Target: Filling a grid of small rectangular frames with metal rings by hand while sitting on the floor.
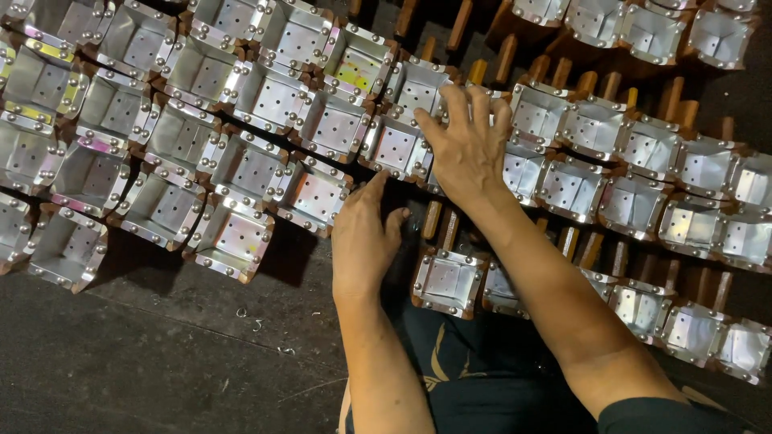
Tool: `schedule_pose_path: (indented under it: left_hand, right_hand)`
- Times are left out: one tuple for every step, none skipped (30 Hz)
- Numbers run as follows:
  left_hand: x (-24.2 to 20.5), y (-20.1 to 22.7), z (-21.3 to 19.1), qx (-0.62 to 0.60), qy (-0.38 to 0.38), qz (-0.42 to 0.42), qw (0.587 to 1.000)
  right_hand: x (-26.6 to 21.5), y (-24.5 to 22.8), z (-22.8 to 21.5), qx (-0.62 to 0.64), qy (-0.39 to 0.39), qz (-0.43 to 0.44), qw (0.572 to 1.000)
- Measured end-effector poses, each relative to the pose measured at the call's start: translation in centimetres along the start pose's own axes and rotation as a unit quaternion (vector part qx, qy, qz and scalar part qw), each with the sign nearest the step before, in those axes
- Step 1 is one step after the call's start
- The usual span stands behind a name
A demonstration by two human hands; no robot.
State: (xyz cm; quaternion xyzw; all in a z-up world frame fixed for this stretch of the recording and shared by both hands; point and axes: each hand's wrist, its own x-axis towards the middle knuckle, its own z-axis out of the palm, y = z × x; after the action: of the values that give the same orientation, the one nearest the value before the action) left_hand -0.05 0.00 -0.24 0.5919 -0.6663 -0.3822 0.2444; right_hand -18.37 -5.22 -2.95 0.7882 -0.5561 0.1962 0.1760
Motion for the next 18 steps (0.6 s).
schedule_pose_path:
  left_hand:
    - [0.1, 0.1, 0.0, 0.0, 0.001, 0.001, 1.0]
    - [0.0, 0.1, -0.1, 0.001, 0.0, 0.0, 1.0]
    - [0.0, 0.2, -0.1, 0.002, 0.0, 0.0, 1.0]
    - [0.1, -0.2, 0.1, 0.002, 0.001, 0.0, 1.0]
    - [0.1, -0.5, 0.3, 0.014, -0.005, 0.009, 1.0]
    - [0.1, -0.8, 0.5, 0.027, -0.013, 0.018, 0.999]
    - [0.1, -0.9, 0.6, 0.028, -0.014, 0.018, 0.999]
    - [0.1, -0.9, 0.6, 0.027, -0.014, 0.017, 0.999]
    - [0.1, -0.9, 0.6, 0.025, -0.015, 0.015, 0.999]
    - [0.1, -1.0, 0.6, 0.026, -0.015, 0.015, 0.999]
    - [0.1, -1.0, 0.6, 0.026, -0.015, 0.018, 0.999]
    - [0.1, -1.1, 0.6, 0.025, -0.014, 0.021, 0.999]
    - [0.2, -1.0, 0.6, 0.025, -0.013, 0.019, 0.999]
    - [0.2, -0.9, 0.5, 0.022, -0.012, 0.017, 1.0]
    - [0.1, -0.8, 0.5, 0.019, -0.011, 0.014, 1.0]
    - [0.1, -0.8, 0.5, 0.02, -0.011, 0.014, 1.0]
    - [0.1, -0.9, 0.6, 0.023, -0.012, 0.01, 1.0]
    - [0.2, -0.9, 0.6, 0.026, -0.013, 0.007, 1.0]
  right_hand:
    - [0.2, 0.0, -0.2, 0.0, 0.001, 0.0, 1.0]
    - [0.3, -0.1, -0.4, -0.004, -0.002, -0.001, 1.0]
    - [0.4, -0.1, -0.7, -0.007, -0.004, -0.002, 1.0]
    - [0.6, -0.2, -0.3, -0.007, -0.003, -0.002, 1.0]
    - [0.7, -0.3, 0.0, -0.01, -0.021, 0.018, 1.0]
    - [0.7, -0.4, 0.4, -0.013, -0.039, 0.04, 0.998]
    - [0.7, -0.3, 0.9, -0.013, -0.039, 0.041, 0.998]
    - [0.9, -0.2, 1.5, -0.013, -0.042, 0.03, 0.999]
    - [1.0, 0.0, 2.2, -0.013, -0.045, 0.019, 0.999]
    - [1.0, -0.1, 2.0, -0.013, -0.045, 0.019, 0.999]
    - [1.0, -0.1, 1.9, -0.006, -0.046, 0.016, 0.999]
    - [1.0, -0.1, 1.9, 0.001, -0.049, 0.011, 0.999]
    - [1.3, -0.1, 1.8, 0.002, -0.049, 0.01, 0.999]
    - [1.4, -0.1, 1.8, 0.007, -0.046, 0.018, 0.999]
    - [1.5, -0.1, 1.7, 0.012, -0.042, 0.026, 0.999]
    - [1.9, -0.1, 2.1, 0.014, -0.042, 0.027, 0.999]
    - [2.4, 0.1, 2.4, 0.011, -0.046, 0.03, 0.998]
    - [2.8, 0.2, 2.7, 0.007, -0.05, 0.035, 0.998]
